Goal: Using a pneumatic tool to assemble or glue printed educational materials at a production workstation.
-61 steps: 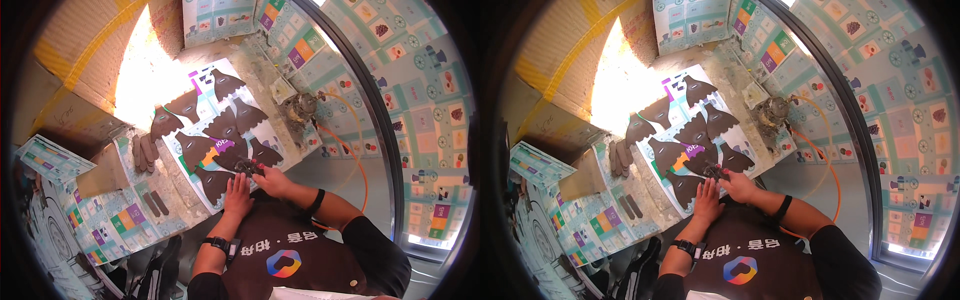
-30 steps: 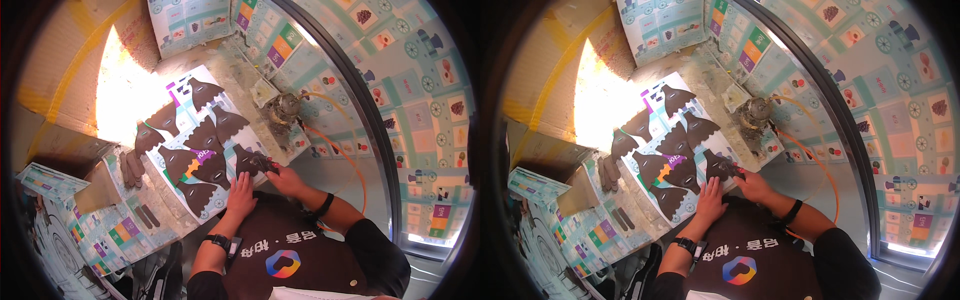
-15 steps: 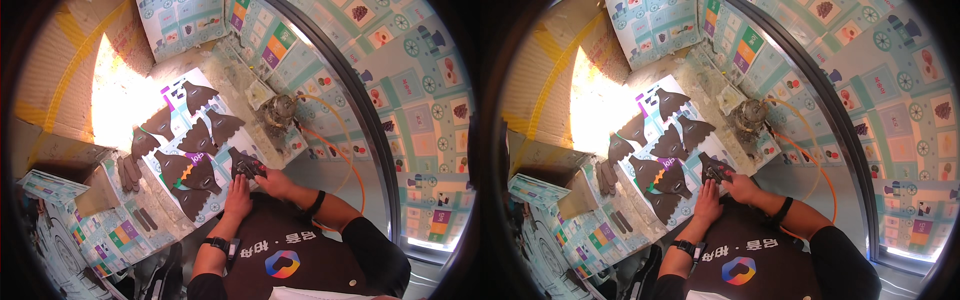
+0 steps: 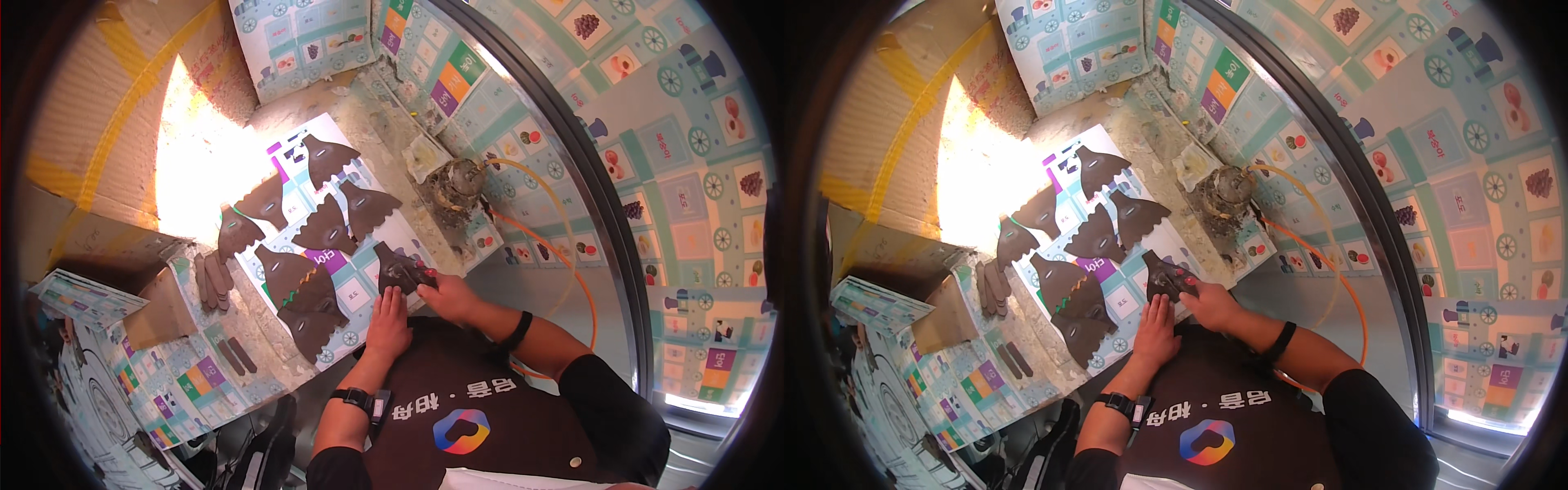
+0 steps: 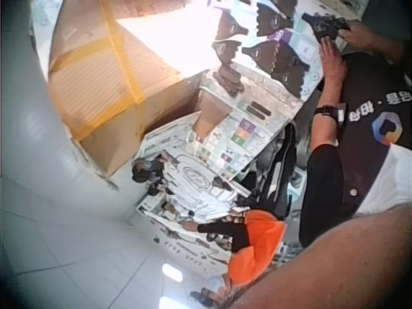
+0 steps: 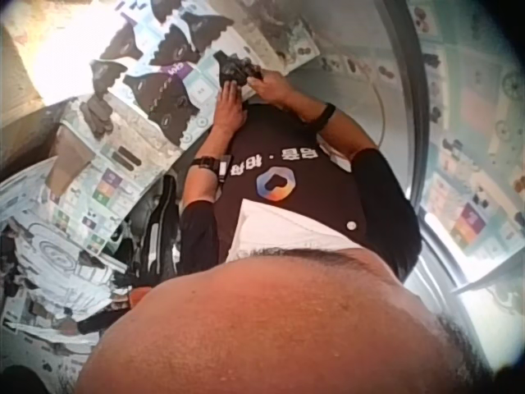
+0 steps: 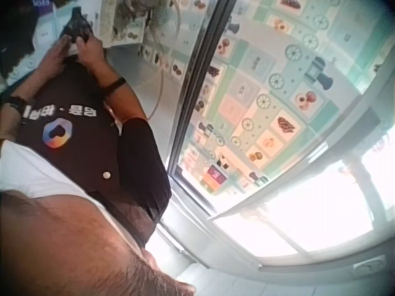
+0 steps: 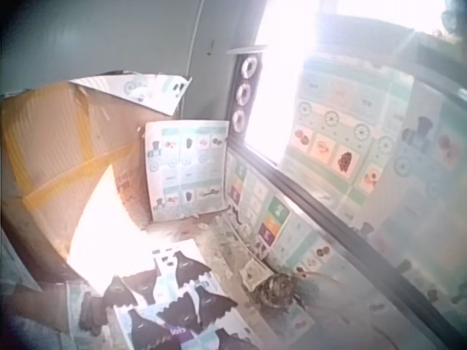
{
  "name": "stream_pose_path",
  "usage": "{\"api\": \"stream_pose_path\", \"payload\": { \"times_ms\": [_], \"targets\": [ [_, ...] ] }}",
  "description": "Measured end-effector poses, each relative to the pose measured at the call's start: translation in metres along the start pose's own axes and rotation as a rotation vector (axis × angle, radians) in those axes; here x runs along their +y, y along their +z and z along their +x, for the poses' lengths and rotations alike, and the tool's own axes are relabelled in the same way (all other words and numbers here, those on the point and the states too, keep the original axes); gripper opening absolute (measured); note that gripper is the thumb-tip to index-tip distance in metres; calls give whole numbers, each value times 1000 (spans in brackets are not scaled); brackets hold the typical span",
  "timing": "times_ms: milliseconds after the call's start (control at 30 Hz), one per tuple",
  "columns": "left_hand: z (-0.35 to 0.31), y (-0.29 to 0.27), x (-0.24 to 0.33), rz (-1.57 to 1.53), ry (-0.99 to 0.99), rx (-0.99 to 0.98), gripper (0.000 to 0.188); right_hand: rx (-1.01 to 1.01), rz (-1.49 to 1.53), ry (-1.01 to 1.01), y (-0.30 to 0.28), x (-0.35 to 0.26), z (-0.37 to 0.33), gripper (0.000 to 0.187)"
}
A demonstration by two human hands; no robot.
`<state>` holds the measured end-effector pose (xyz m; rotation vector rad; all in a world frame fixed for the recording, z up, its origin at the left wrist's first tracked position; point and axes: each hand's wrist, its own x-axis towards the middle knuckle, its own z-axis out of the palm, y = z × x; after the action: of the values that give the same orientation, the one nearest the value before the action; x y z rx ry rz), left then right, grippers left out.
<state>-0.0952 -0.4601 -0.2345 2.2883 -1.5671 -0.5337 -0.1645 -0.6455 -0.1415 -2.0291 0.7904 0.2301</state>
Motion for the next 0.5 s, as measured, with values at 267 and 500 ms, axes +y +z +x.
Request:
{"api": "stream_pose_path", "payload": {
  "times_ms": [267,500],
  "targets": [
    [-1,-9,1,-36,-27,-7,82,78,97,-21,-20,34,-3,36],
    [-46,-7,-11,-143,-73,214,70,182,-26,-105,-32,49,-5,35]
  ]
}}
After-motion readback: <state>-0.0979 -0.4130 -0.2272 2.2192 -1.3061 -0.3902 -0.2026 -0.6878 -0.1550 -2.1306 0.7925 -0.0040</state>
